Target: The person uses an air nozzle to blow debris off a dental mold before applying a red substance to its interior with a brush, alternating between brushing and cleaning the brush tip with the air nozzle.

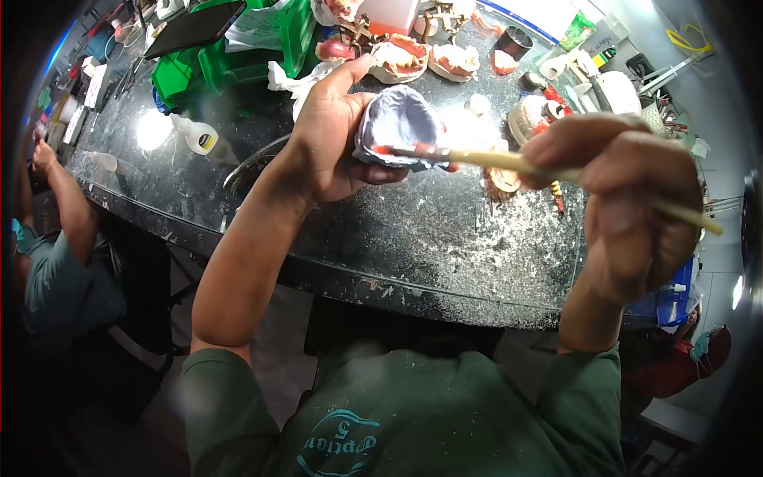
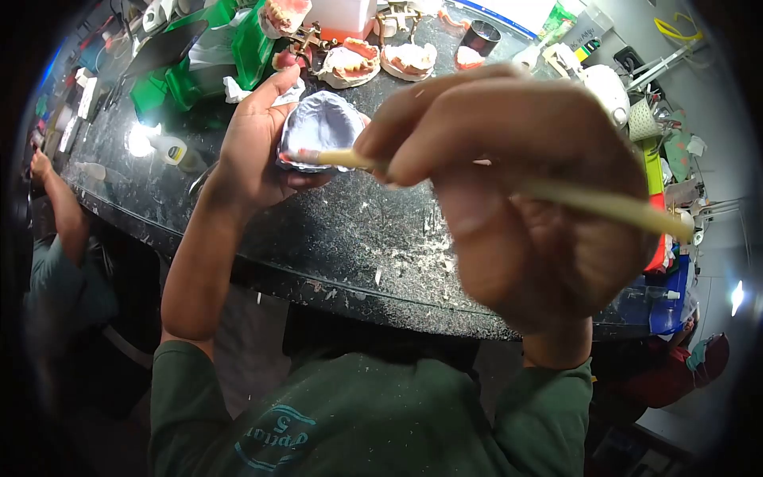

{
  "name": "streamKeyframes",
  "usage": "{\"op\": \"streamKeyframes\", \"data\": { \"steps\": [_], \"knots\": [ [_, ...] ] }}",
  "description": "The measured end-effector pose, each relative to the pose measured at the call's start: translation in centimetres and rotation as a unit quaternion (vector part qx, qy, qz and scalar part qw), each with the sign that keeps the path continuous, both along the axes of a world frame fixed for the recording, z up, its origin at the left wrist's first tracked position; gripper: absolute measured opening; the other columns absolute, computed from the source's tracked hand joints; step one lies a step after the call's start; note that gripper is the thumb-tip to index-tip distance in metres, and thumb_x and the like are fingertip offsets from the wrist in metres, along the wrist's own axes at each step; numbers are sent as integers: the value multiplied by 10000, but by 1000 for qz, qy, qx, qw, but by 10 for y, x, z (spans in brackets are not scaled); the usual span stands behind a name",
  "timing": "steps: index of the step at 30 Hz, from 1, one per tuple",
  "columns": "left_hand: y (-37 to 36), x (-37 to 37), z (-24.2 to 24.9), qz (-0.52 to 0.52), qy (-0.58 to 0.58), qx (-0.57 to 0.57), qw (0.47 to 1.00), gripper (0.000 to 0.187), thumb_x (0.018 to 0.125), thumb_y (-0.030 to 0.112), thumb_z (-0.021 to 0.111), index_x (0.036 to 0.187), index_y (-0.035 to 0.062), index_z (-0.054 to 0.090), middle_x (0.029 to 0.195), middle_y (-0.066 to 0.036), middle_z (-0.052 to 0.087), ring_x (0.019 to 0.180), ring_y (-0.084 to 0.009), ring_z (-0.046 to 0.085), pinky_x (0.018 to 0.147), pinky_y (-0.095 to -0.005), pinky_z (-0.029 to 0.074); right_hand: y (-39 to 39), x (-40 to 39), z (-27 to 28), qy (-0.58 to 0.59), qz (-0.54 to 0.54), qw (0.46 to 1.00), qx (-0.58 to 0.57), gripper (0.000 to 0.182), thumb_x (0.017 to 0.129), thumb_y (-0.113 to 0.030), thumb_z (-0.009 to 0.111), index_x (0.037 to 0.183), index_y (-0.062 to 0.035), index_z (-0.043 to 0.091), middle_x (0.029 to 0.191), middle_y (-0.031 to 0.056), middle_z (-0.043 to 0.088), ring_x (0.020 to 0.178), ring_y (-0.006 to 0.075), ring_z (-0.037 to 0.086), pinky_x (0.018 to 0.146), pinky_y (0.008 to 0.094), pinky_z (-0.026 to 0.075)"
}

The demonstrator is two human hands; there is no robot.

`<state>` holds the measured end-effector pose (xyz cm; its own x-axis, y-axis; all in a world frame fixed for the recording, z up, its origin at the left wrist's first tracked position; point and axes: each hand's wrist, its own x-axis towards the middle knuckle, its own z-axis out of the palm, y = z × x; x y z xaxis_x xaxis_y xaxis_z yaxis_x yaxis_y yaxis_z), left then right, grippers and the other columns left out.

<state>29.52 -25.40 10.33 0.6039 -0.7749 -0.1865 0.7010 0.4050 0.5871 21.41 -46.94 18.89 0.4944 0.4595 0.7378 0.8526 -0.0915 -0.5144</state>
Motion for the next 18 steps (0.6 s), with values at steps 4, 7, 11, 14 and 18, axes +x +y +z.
{"op": "streamKeyframes", "data": {
  "steps": [4, 7, 11, 14, 18],
  "knots": [
    [-9, -7, 10, 56, -33, 127, 990, 713, 928, 585, 217, 1061, -35, 543, 778, -151, 653, 539, -172, 580, 424, -259, 460, 4, -4, -4, -8, -66, 997, -39, 157, 887, -48, 479, 992, 41, 553, 915, 266, 638, 690, 248, 654, 596, 341, 567],
    [-9, -8, 11, 52, -41, 117, 991, 698, 924, 586, 234, 1046, -25, 548, 772, -104, 647, 572, -165, 590, 454, -261, 486, 8, -8, -2, -1, -73, 997, -30, 146, 894, -61, 488, 978, 34, 560, 903, 255, 643, 694, 237, 651, 593, 341, 563],
    [-6, -4, 2, 55, -54, 158, 984, 709, 917, 600, 225, 1033, -13, 563, 806, -100, 647, 622, -160, 598, 480, -277, 498, 14, -12, -3, -6, -90, 994, -56, 128, 886, -55, 503, 956, 29, 570, 889, 247, 648, 694, 221, 647, 597, 329, 558],
    [-8, -6, 5, 55, -68, 167, 982, 701, 915, 596, 227, 998, -3, 581, 801, -97, 639, 656, -155, 595, 512, -291, 501, 17, -11, -4, -29, -126, 989, -69, 124, 880, -58, 512, 934, 33, 575, 874, 242, 650, 698, 216, 649, 601, 319, 557],
    [-11, -10, 8, 81, -64, 199, 975, 679, 917, 582, 236, 965, 10, 598, 787, -90, 632, 673, -154, 578, 567, -302, 495, 14, -12, -2, -31, -113, 991, -61, 133, 879, -73, 526, 930, 40, 572, 853, 234, 650, 683, 210, 648, 585, 309, 555]
  ]
}}
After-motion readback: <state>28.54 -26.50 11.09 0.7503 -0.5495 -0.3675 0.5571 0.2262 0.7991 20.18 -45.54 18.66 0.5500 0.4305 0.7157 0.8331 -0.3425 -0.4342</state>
